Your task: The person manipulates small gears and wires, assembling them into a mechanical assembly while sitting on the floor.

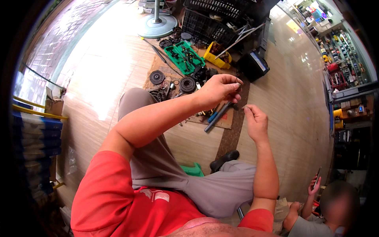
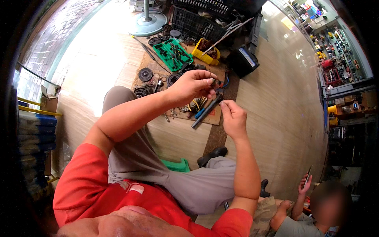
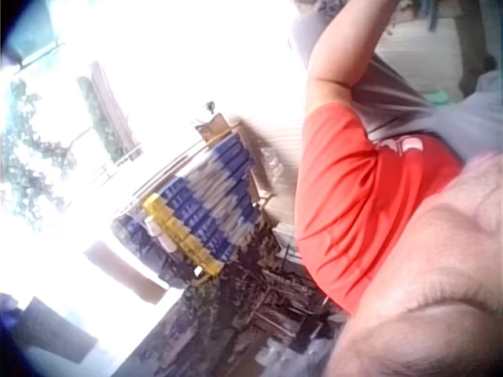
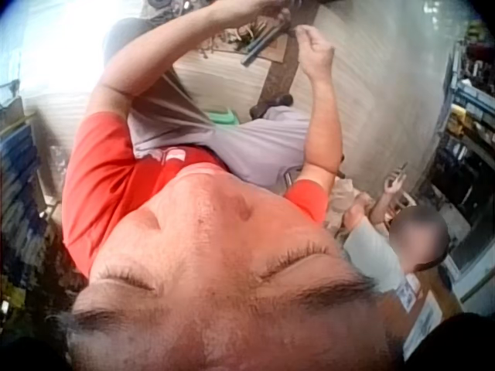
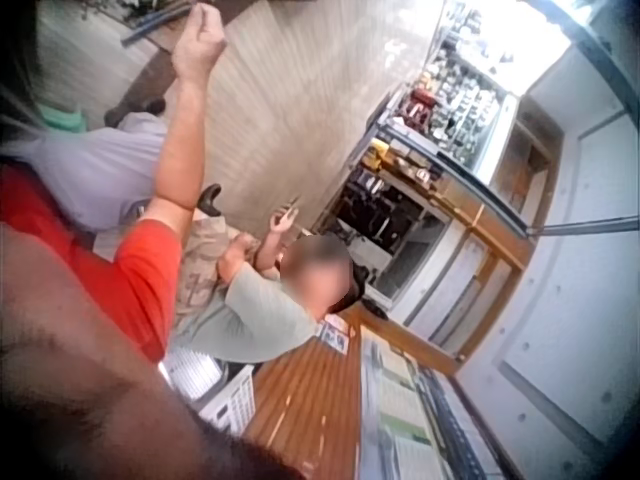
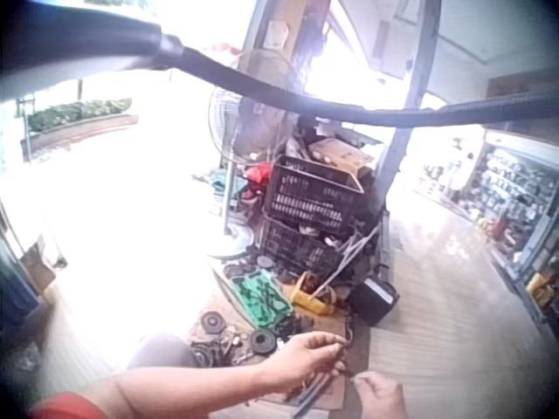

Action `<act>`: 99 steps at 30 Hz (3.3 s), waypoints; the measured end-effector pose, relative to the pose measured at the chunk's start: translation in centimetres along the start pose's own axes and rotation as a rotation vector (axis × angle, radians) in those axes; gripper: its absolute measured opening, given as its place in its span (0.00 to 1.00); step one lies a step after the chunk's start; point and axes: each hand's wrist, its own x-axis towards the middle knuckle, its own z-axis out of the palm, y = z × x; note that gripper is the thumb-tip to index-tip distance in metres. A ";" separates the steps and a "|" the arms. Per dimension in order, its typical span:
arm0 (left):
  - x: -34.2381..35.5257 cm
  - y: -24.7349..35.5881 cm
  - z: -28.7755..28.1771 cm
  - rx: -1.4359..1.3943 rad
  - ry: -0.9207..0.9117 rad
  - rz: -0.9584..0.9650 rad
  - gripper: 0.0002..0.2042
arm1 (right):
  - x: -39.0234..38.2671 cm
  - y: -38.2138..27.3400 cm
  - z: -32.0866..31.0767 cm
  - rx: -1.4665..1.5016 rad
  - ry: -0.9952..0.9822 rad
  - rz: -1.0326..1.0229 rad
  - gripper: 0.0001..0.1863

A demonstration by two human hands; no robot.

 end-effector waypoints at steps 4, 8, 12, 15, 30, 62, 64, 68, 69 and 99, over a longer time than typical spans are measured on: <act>0.2 -0.7 -0.1 0.126 -0.014 0.045 0.11 | -0.1 0.6 0.2 0.080 -0.032 -0.008 0.16; -0.2 -1.5 0.2 0.298 -0.055 0.045 0.11 | -0.5 -0.5 1.3 0.484 -0.034 0.083 0.27; -0.2 -2.2 0.7 0.298 -0.086 0.057 0.10 | -0.5 -1.7 1.5 0.677 -0.154 0.133 0.28; -0.2 -2.3 0.9 0.291 -0.077 0.035 0.09 | -0.6 -1.5 1.9 0.651 -0.131 0.151 0.25; -0.4 -2.2 1.0 0.534 0.053 0.163 0.09 | -0.8 -0.9 1.8 0.171 0.104 0.015 0.06; -0.7 -2.5 0.9 1.033 0.080 0.567 0.11 | -0.7 -0.7 1.5 0.610 -0.101 0.250 0.14; -0.6 -2.7 0.6 1.055 0.070 0.600 0.10 | -0.7 -0.6 1.4 0.598 -0.092 0.258 0.12; -0.8 -2.4 0.8 1.105 0.032 0.603 0.10 | -0.6 -0.8 1.0 0.384 -0.012 0.212 0.07; -0.8 -2.4 0.7 1.136 0.000 0.634 0.10 | -0.6 -0.8 0.8 0.333 0.024 0.179 0.06; 0.4 -1.0 0.0 -0.016 0.080 0.062 0.07 | -0.2 -0.4 1.3 0.073 0.023 0.021 0.07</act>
